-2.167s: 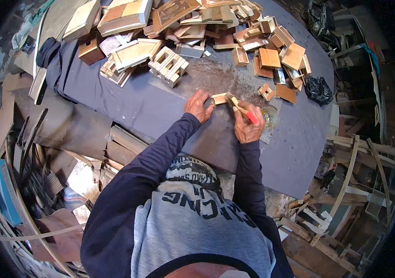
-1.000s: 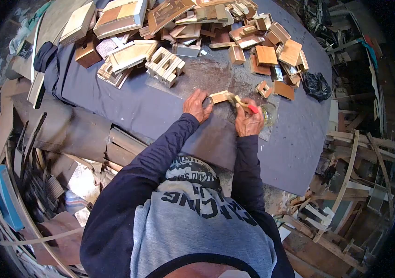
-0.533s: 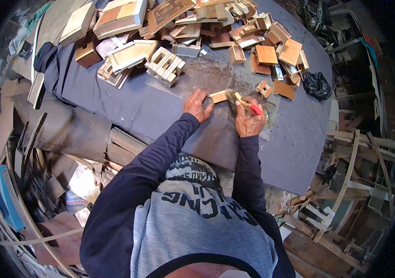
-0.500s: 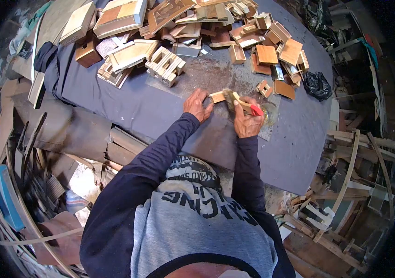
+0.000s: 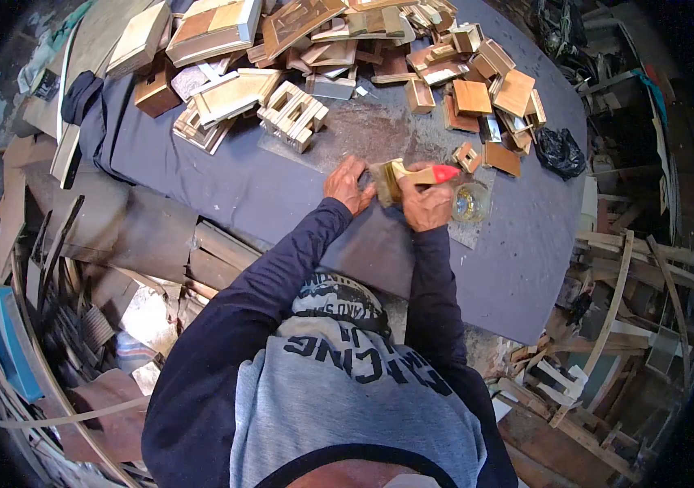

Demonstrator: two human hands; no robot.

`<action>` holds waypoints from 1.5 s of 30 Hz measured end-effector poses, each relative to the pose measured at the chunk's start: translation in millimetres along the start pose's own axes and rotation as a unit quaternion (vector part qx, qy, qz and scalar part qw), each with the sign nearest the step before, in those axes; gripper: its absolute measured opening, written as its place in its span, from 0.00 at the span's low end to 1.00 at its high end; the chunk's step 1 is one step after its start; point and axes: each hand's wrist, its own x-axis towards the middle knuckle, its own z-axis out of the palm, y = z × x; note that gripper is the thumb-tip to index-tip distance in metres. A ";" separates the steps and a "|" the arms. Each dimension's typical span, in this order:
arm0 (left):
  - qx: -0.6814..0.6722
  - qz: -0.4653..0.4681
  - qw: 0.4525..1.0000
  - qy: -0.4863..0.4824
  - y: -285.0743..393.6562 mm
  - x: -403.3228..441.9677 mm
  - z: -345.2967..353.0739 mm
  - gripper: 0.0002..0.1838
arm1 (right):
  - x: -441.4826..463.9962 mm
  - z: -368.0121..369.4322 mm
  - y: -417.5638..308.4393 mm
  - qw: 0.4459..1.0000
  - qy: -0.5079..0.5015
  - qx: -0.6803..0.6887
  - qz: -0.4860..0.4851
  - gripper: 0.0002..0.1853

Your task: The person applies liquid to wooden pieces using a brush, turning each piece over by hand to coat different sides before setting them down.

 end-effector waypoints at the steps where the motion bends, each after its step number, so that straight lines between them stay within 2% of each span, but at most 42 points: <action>1: 0.001 0.000 1.000 0.000 0.0 0.0 0.0 0.20 | 0.7 2.2 6.2 1.000 0.000 0.001 0.000 0.10; 3: -0.008 -0.012 1.000 -0.011 0.7 -0.1 0.3 0.20 | 5.0 5.5 17.9 0.995 0.053 -0.084 -0.028 0.09; 7: -0.013 -0.003 1.000 -0.003 3.3 -0.7 -2.6 0.20 | 14.0 -11.4 15.9 0.991 0.081 -0.108 -0.008 0.09; 8: -0.020 -0.002 1.000 -0.009 3.5 0.9 -4.0 0.19 | 14.9 -12.3 29.1 0.982 0.106 -0.136 -0.071 0.08; 11: -0.030 -0.006 0.999 -0.019 3.7 1.9 -5.7 0.19 | 9.2 -12.7 17.8 0.981 0.115 -0.100 -0.124 0.07; 12: -0.033 -0.011 0.999 -0.021 3.7 1.9 -5.8 0.19 | 5.0 -11.5 14.1 0.974 0.088 -0.136 -0.158 0.07; 13: -0.033 -0.010 0.999 -0.022 8.0 4.5 -11.5 0.19 | -1.9 -7.6 4.8 0.979 0.069 -0.110 -0.157 0.07; 15: -0.056 -0.090 0.986 -0.126 15.7 9.0 -21.9 0.23 | -9.6 -0.4 -0.2 0.969 0.031 -0.112 -0.219 0.07; 16: -0.055 -0.089 0.987 -0.125 14.9 8.7 -21.2 0.23 | -11.1 -0.9 -1.9 0.969 0.032 -0.111 -0.219 0.07; 18: -0.022 -0.044 0.997 -0.065 11.8 4.3 -15.5 0.22 | -14.5 -3.1 -5.6 0.980 0.014 -0.037 -0.195 0.08; 19: -0.022 -0.043 0.997 -0.065 8.1 2.7 -9.5 0.22 | -13.5 -3.9 -1.6 0.980 0.014 -0.037 -0.195 0.08; 21: -0.015 -0.007 1.000 -0.013 1.0 0.3 -0.7 0.18 | -8.5 -6.6 19.7 0.997 0.046 -0.059 -0.009 0.09; 23: -0.026 -0.018 0.999 -0.028 7.9 1.5 -8.3 0.18 | -1.6 -11.9 36.5 0.996 0.072 -0.052 -0.008 0.10; 25: -0.036 -0.028 0.998 -0.041 13.1 6.5 -14.3 0.18 | 3.3 -17.0 35.4 0.996 0.048 -0.061 0.034 0.11; 28: -0.042 -0.041 0.996 -0.063 19.4 9.0 -17.0 0.19 | -0.8 -15.6 33.3 0.995 0.075 -0.046 0.039 0.11; 30: -0.052 -0.001 0.998 -0.032 25.5 13.6 -22.2 0.18 | -0.1 -13.9 36.6 0.995 0.088 -0.036 0.040 0.12; 32: -0.040 0.020 0.999 -0.025 33.4 19.8 -31.9 0.19 | -1.6 -14.0 46.7 0.994 0.087 0.035 0.048 0.10; 34: -0.030 0.044 0.998 -0.017 45.0 29.6 -40.6 0.19 | -1.9 -17.2 42.8 0.994 0.085 0.026 0.056 0.11; 37: 0.013 0.030 0.999 -0.038 53.5 37.5 -40.2 0.22 | -3.9 -19.9 42.8 0.996 0.070 -0.002 0.057 0.11; 39: 0.036 0.073 0.996 -0.032 53.5 41.0 -34.2 0.23 | -3.3 -22.0 43.6 0.997 0.060 -0.021 0.048 0.11; 45: -0.018 0.013 0.998 -0.061 49.5 37.0 -10.6 0.24 | 2.3 -42.7 20.1 0.993 0.101 0.042 0.049 0.10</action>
